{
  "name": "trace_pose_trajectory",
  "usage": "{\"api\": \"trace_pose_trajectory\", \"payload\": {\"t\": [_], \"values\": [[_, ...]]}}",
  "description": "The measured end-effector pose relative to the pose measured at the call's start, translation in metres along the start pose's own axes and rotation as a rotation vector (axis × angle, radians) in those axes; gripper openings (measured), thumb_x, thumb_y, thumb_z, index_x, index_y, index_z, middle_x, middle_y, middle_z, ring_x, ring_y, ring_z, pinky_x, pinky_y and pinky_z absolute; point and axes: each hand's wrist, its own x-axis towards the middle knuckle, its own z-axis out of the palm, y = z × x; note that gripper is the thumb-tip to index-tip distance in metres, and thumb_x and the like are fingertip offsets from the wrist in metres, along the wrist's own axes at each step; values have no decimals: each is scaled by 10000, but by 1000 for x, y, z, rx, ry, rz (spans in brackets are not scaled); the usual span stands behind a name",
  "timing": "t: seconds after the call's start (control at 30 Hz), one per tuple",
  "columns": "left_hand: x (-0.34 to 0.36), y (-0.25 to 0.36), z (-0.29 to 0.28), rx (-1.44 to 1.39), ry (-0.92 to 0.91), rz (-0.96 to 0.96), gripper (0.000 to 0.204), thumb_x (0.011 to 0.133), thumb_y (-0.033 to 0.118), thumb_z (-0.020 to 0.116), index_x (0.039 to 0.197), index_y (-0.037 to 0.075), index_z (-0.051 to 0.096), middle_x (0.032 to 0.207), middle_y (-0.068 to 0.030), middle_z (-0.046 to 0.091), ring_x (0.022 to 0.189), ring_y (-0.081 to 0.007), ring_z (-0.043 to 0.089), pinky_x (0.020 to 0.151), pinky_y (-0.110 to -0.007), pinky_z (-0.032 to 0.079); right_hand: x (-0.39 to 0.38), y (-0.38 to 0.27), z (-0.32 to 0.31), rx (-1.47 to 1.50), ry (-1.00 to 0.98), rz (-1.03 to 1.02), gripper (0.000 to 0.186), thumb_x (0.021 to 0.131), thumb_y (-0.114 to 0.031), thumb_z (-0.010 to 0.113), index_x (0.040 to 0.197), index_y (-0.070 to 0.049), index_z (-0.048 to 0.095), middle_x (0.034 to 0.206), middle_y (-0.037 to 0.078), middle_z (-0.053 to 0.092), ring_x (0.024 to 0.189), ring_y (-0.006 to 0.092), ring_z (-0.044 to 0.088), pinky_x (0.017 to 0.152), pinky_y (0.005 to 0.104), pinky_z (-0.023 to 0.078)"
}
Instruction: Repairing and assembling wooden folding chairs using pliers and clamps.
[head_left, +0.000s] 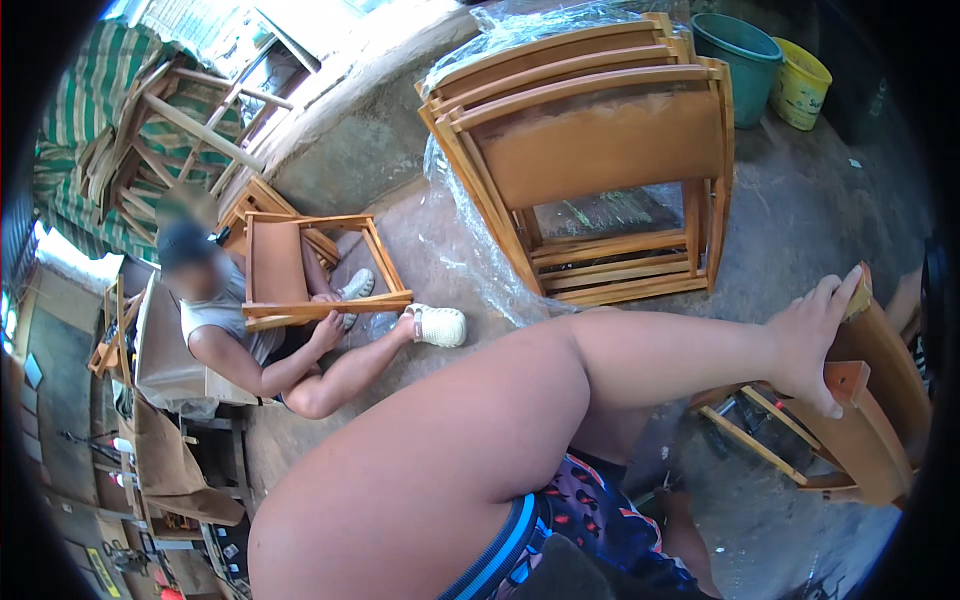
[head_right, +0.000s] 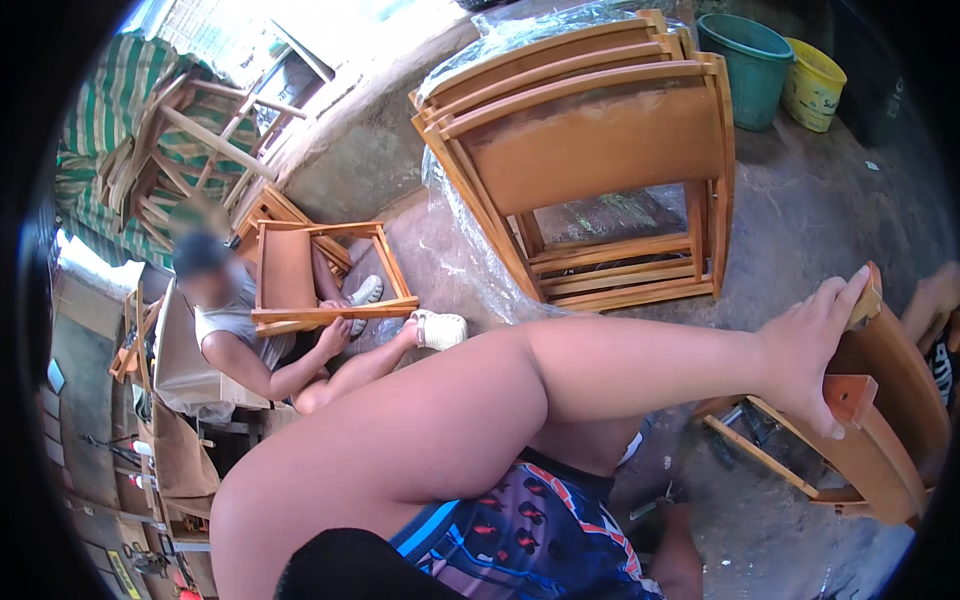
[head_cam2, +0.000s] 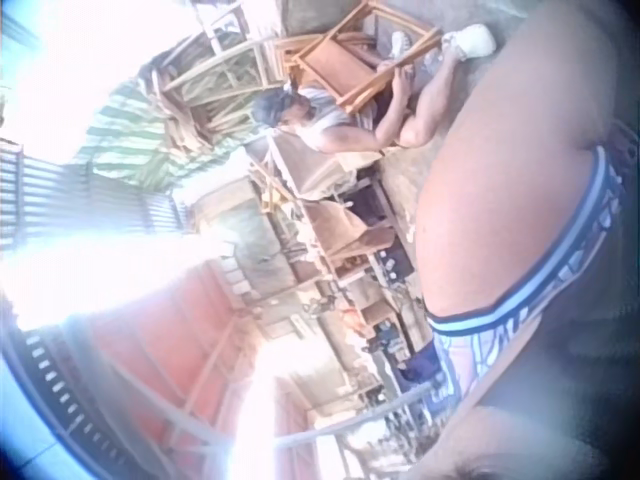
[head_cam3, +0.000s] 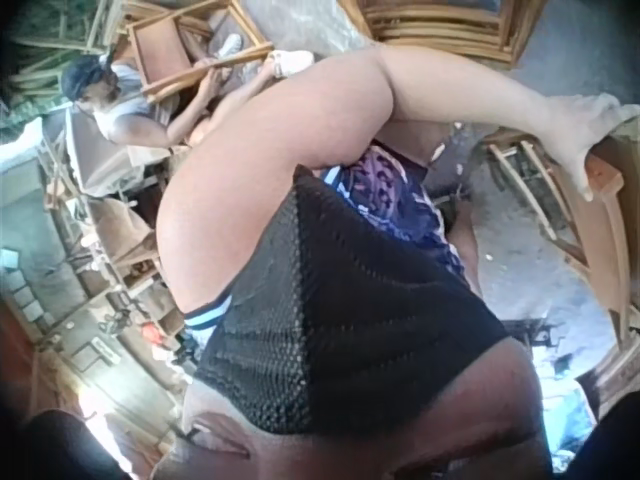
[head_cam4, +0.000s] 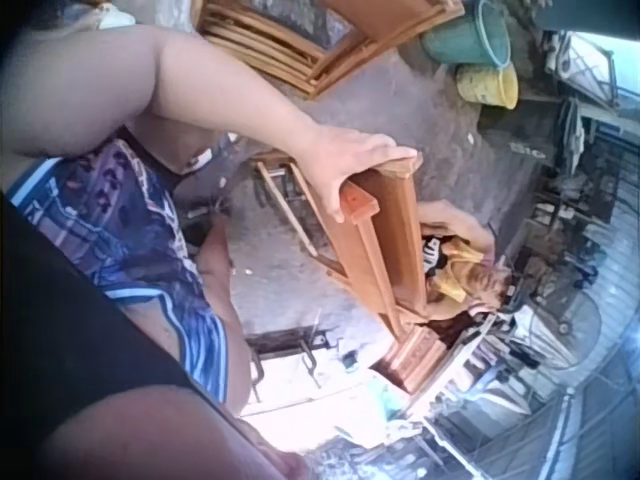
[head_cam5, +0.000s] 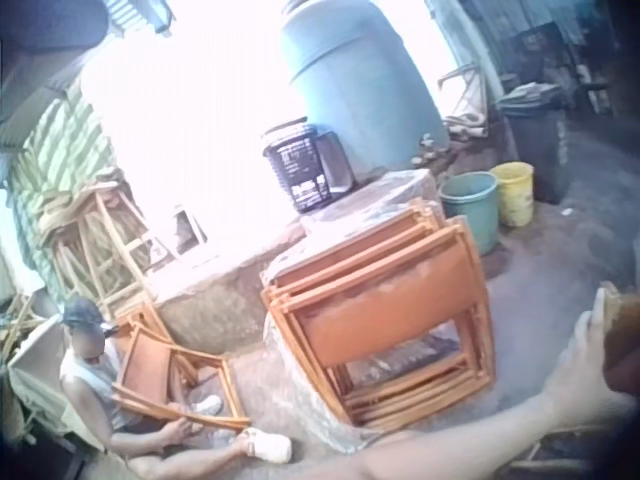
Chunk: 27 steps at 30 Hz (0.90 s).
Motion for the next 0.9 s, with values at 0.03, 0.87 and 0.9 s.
{"api": "trace_pose_trajectory", "payload": {"t": [0.03,0.87,0.9], "values": [[1,-5,2,7,6,-6,1469,437,371,898,1469,-43,-62,1306,-261,319,1207,-434,420,1033,-427,387,-102,-95,78,0,17,33,797,754,-537,722,1313,0,538,1184,229,622,1206,355,560,1031,410,428],[26,-14,-9,-60,-56,8,1294,567,396,894,1465,-74,90,1344,-211,419,1271,-322,416,1064,-354,362,-55,-1,-7,95,-150,-12,539,904,-485,549,1240,-71,622,1274,185,600,1189,341,567,998,448,436],[38,-8,-39,-321,-566,-57,1032,660,337,834,1430,25,221,1315,-217,446,1175,-276,514,972,-365,460,-72,-18,-28,154,-211,-1,536,917,-480,534,1262,-76,604,1274,180,602,1164,332,583,987,447,440]]}}
